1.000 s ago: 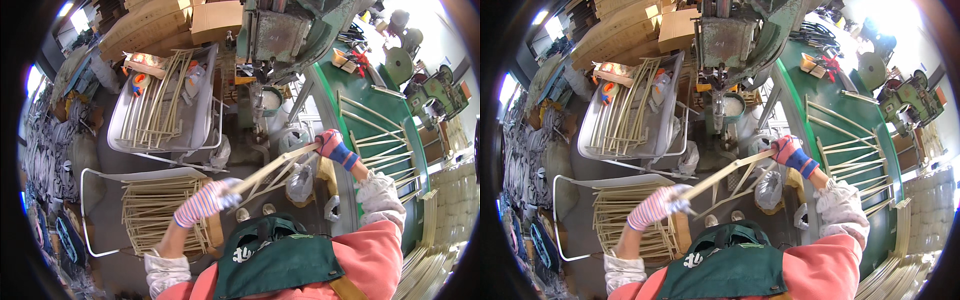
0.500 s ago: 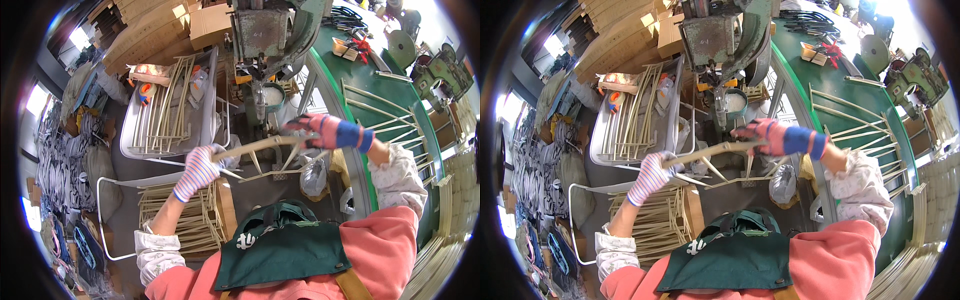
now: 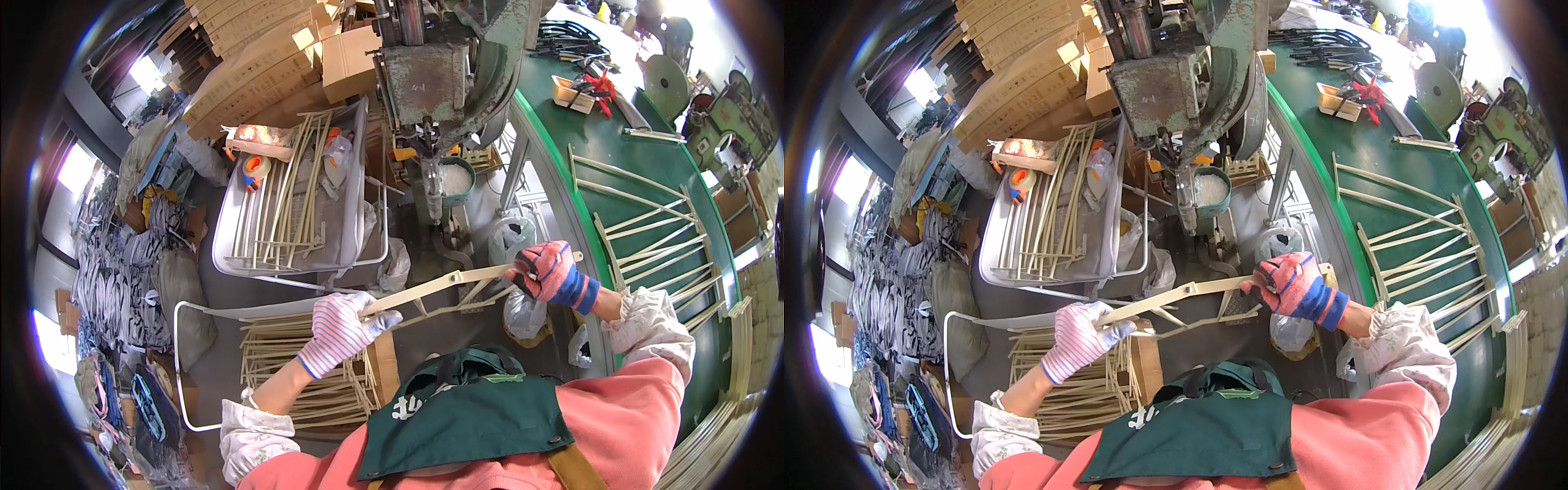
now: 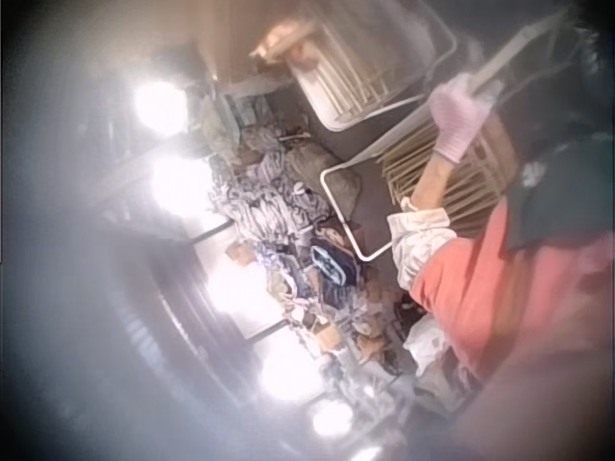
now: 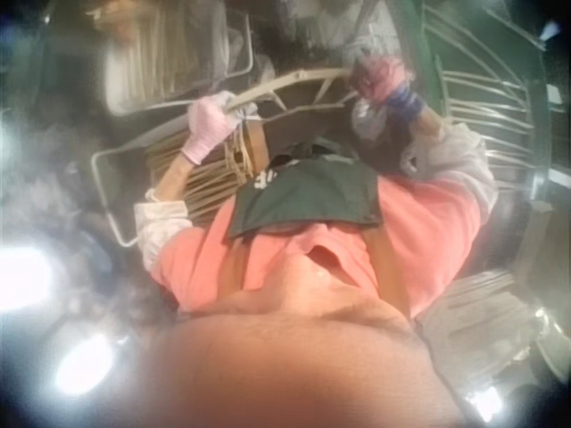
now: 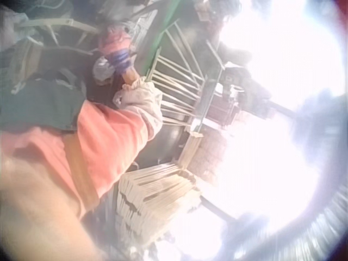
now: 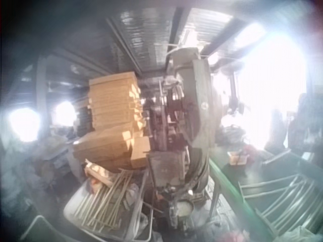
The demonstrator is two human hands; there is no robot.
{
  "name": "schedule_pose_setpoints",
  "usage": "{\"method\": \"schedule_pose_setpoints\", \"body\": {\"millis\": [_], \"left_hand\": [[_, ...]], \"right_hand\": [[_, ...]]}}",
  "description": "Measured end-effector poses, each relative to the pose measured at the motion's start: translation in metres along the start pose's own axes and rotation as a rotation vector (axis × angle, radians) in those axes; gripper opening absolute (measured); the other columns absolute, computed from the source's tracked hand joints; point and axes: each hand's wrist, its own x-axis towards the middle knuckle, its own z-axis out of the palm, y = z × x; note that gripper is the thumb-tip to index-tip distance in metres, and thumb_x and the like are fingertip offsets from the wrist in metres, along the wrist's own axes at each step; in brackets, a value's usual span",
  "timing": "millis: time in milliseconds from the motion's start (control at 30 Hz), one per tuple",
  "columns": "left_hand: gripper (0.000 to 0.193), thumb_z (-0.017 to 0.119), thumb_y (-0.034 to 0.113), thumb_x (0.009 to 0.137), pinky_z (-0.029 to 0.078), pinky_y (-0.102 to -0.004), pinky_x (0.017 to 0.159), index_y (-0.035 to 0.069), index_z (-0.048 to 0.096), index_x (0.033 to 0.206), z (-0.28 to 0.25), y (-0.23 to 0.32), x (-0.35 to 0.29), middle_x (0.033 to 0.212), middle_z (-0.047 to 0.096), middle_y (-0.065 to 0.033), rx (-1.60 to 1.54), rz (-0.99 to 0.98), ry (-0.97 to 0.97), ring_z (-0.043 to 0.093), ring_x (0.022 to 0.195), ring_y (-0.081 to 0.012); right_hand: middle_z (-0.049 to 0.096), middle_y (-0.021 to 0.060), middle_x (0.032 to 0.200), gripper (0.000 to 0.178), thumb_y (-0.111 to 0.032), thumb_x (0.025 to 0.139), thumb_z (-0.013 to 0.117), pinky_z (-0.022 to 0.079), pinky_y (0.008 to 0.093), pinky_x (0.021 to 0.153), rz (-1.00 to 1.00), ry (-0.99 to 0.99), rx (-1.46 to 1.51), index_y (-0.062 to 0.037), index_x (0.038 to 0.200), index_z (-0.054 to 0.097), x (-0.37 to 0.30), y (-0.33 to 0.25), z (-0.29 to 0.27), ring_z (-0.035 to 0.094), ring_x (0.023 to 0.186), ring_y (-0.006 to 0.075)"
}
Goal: The person assembles wooden frames by picking up thin wooden sticks, inserting them into a press machine, and stacking the finished frames on a green table. The process is repeated multiple times with consistent hand movements and tool use.
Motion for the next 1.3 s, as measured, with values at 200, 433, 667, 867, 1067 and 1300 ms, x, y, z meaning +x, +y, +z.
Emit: {"method": "schedule_pose_setpoints", "body": {"millis": [200, 433, 667, 867, 1067, 1300], "left_hand": [[0.044, 0.074, 0.049, 0.068, 0.042, -0.0313, 0.048, 0.006, 0.065, 0.067, 0.005, -0.001, -0.006, 0.049, 0.053, -0.0080, -0.125, 0.031, -0.019, 0.052, 0.046, -0.0238], [0.039, 0.075, 0.038, 0.073, 0.042, -0.0265, 0.052, 0.000, 0.065, 0.075, 0.026, -0.001, -0.002, 0.060, 0.059, -0.0057, -0.199, -0.115, 0.026, 0.052, 0.052, -0.0133], [0.026, 0.071, 0.023, 0.080, 0.042, -0.0198, 0.051, -0.002, 0.063, 0.082, 0.010, 0.014, 0.033, 0.064, 0.058, 0.0014, -0.750, -0.399, -0.046, 0.049, 0.055, -0.0027], [0.027, 0.058, 0.023, 0.089, 0.044, -0.0218, 0.054, 0.000, 0.056, 0.103, 0.051, 0.069, 0.021, 0.072, 0.057, 0.0000, -0.768, -0.362, -0.006, 0.048, 0.059, -0.0042], [0.055, 0.055, 0.021, 0.090, 0.045, -0.0366, 0.081, -0.006, 0.032, 0.133, 0.149, 0.194, 0.017, 0.103, 0.057, -0.0212, -0.880, 0.156, -0.002, 0.058, 0.091, -0.0286], [0.035, 0.059, 0.023, 0.085, 0.044, -0.0354, 0.086, 0.001, 0.052, 0.111, 0.252, 0.113, 0.003, 0.101, 0.057, -0.0140, -0.911, 0.046, -0.356, 0.055, 0.093, -0.0255]], "right_hand": [[0.048, 0.0084, 0.053, 0.024, -0.018, 0.064, 0.069, 0.041, 0.0379, 0.046, -0.059, 0.053, -0.032, -0.0090, 0.063, 0.047, 0.002, 0.001, -0.012, 0.052, 0.052, 0.0314], [0.057, 0.0076, 0.067, 0.032, -0.035, 0.065, 0.074, 0.046, 0.0377, 0.055, -0.118, -0.013, -0.086, -0.0081, 0.076, 0.059, 0.020, 0.020, -0.041, 0.059, 0.065, 0.0290], [0.060, 0.0065, 0.066, 0.020, -0.023, 0.060, 0.071, 0.048, 0.0372, 0.063, 0.129, 0.148, -0.083, -0.0131, 0.076, 0.062, 0.064, 0.039, -0.071, 0.060, 0.067, 0.0273], [0.053, 0.0125, 0.113, 0.038, -0.016, 0.075, 0.065, 0.044, 0.0430, 0.087, 0.456, 1.002, 0.505, -0.0081, 0.109, 0.053, 0.040, 0.056, -0.068, 0.053, 0.101, 0.0329], [0.052, 0.0048, 0.074, 0.049, -0.044, 0.090, 0.051, 0.047, 0.0298, 0.069, 0.889, 0.287, 1.787, 0.0005, 0.111, 0.047, -0.048, 0.016, -0.026, 0.053, 0.068, 0.0185], [0.040, -0.0051, 0.056, 0.085, -0.069, 0.084, 0.034, 0.028, 0.0218, 0.044, 0.827, 0.451, 1.895, 0.0049, 0.126, 0.040, -0.127, -0.042, -0.092, 0.036, 0.045, 0.0049]]}}
